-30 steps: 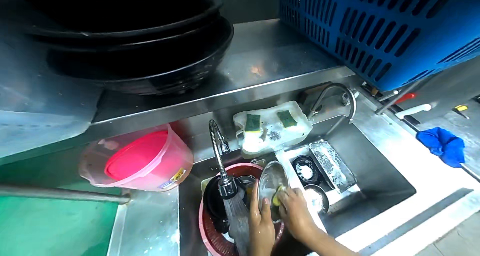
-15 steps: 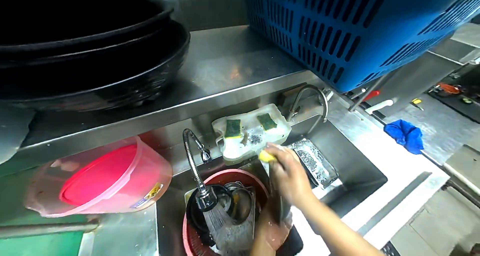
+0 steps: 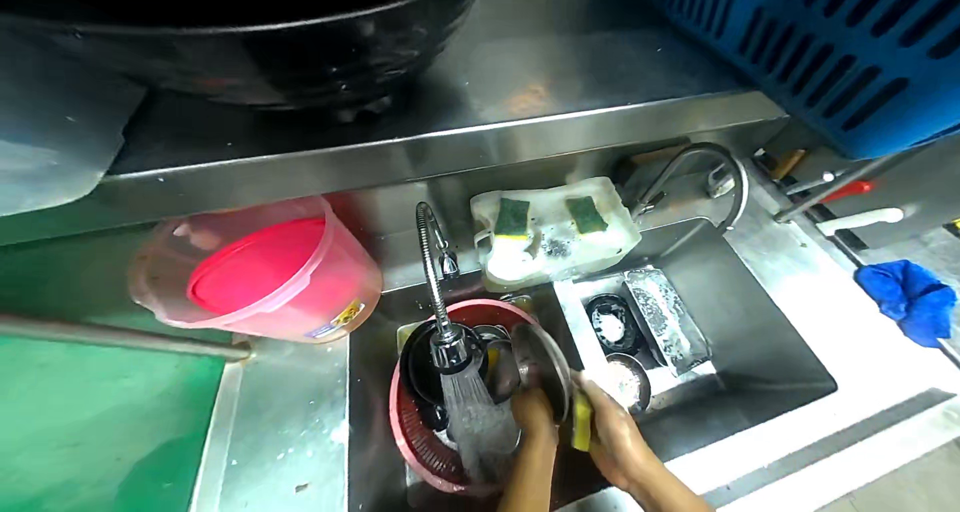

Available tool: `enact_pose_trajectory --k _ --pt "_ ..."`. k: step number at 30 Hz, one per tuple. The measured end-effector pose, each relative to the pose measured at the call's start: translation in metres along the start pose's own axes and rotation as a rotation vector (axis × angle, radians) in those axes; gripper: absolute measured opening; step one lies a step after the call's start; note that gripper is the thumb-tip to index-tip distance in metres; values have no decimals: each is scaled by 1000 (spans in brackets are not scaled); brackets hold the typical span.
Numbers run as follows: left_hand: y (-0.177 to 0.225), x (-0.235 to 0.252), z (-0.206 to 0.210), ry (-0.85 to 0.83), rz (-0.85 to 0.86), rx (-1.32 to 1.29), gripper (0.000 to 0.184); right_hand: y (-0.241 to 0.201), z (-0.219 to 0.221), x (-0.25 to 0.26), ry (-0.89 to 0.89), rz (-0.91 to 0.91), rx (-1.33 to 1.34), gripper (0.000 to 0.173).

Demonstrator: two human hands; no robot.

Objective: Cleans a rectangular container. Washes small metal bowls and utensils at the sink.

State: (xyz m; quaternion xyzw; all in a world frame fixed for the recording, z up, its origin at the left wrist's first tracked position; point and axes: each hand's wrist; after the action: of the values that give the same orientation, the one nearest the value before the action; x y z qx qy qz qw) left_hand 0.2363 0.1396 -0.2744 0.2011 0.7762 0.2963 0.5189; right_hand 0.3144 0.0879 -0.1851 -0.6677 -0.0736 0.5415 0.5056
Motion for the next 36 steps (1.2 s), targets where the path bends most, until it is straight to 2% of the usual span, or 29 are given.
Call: enact_pose_trajectory --k 2,3,4,6,8,10,13,17,19,21,22,23,24,25,27,28,29,31,32,34,36 --pt "3 5 1 55 171 204 47 -15 -18 7 -31 -164 -270 68" --pt "7 3 1 14 255 269 45 -23 -30 15 -14 -200 -383 75" --pt "12 0 3 -65 322 282 43 -27 -42 25 48 -233 -412 70" --pt "13 0 7 -271 354 207 44 -32 -75 49 250 -276 -289 46" --pt "6 15 5 -395 167 94 58 -34 -113 72 484 -271 -150 40" --pt "-16 51 -3 -273 -22 65 55 -23 -148 92 653 -223 -122 40" --pt "-52 97 -19 -61 -152 184 48 16 -180 106 701 -36 -182 41" --pt "-67 119 -25 78 -306 23 52 43 -180 122 709 258 -78 30" --pt "-81 126 -28 120 -296 -104 49 47 -173 131 727 293 -184 29" --pt "-74 108 -29 149 -207 -187 44 46 -172 136 745 144 -502 32" --pt "-42 83 -32 162 -220 -194 43 41 -171 136 735 4 -661 36" --pt "11 53 -40 139 -313 -141 43 33 -167 138 701 -152 -760 44" --pt "69 25 -53 48 -437 -94 45 22 -158 137 656 -304 -798 50" --pt "72 1 -29 346 -155 -143 41 6 -145 134 611 -431 -803 55" --pt "119 -2 -40 156 -391 -68 42 -38 -113 126 547 -640 -790 54" --pt "117 5 -41 118 -428 -22 41 -63 -97 122 511 -746 -806 54" --pt "89 19 -38 117 -346 26 41 -90 -80 119 471 -865 -844 54" --pt "-26 74 -9 347 35 78 37 -140 -45 124 383 -1093 -939 57" --pt "-50 96 -8 278 -37 68 40 -161 -28 130 330 -1171 -987 55" --pt "-52 109 -6 214 -262 -47 41 -193 3 152 207 -1244 -1103 50" --pt "-38 100 -4 216 -411 -271 36 -213 34 181 88 -1154 -1273 48"
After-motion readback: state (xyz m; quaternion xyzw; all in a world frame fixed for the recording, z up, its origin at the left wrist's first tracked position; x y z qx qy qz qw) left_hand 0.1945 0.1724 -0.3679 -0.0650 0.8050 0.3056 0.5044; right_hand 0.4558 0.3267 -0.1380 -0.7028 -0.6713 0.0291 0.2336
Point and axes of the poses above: each hand's wrist, its own x-axis towards the middle knuckle, its own z-axis out of the palm, y = z × x, and after that the axes turned 11 degrees about y, right-handed
